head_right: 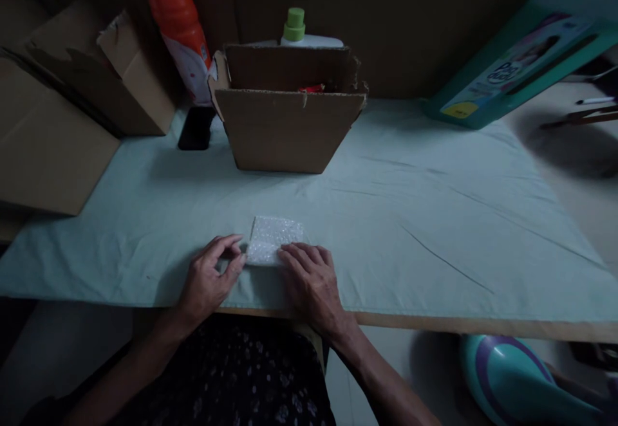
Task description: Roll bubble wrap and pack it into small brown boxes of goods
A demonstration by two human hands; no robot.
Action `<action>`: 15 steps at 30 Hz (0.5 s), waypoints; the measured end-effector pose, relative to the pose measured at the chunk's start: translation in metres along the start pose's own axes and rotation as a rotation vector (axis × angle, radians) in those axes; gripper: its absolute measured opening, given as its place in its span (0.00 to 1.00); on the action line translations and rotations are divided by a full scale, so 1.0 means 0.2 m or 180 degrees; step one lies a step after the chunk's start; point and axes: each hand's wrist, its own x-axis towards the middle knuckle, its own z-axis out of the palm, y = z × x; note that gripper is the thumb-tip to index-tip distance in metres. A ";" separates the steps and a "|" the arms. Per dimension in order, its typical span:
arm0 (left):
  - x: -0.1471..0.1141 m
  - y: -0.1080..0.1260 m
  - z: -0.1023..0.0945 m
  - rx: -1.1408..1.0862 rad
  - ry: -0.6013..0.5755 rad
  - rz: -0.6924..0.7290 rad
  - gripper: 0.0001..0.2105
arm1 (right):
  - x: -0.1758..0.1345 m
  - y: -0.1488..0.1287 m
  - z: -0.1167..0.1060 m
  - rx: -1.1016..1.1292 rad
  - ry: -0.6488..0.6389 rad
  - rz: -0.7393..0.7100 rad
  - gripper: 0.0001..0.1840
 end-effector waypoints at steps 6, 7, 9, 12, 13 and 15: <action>-0.10 0.06 -0.02 -0.2040 -0.0976 -0.1425 0.19 | 0.00 -0.03 -0.03 0.1055 0.0142 0.1066 0.10; -0.10 0.07 -0.01 -0.2324 -0.1072 -0.1449 0.19 | -0.01 -0.05 -0.04 0.1287 0.0083 0.1274 0.10; -0.09 0.09 0.02 -0.2724 -0.1114 -0.1380 0.19 | -0.02 -0.09 -0.05 0.1742 -0.0095 0.1546 0.11; -0.09 0.10 0.06 -0.2946 -0.0961 -0.1327 0.16 | -0.02 -0.14 -0.05 0.2098 -0.0292 0.1590 0.12; -0.10 0.10 0.06 -0.2956 -0.0891 -0.1350 0.16 | -0.02 -0.15 -0.06 0.2066 -0.0268 0.1503 0.12; -0.10 0.10 0.06 -0.2894 -0.0825 -0.1384 0.15 | -0.01 -0.14 -0.07 0.1832 -0.0092 0.1257 0.11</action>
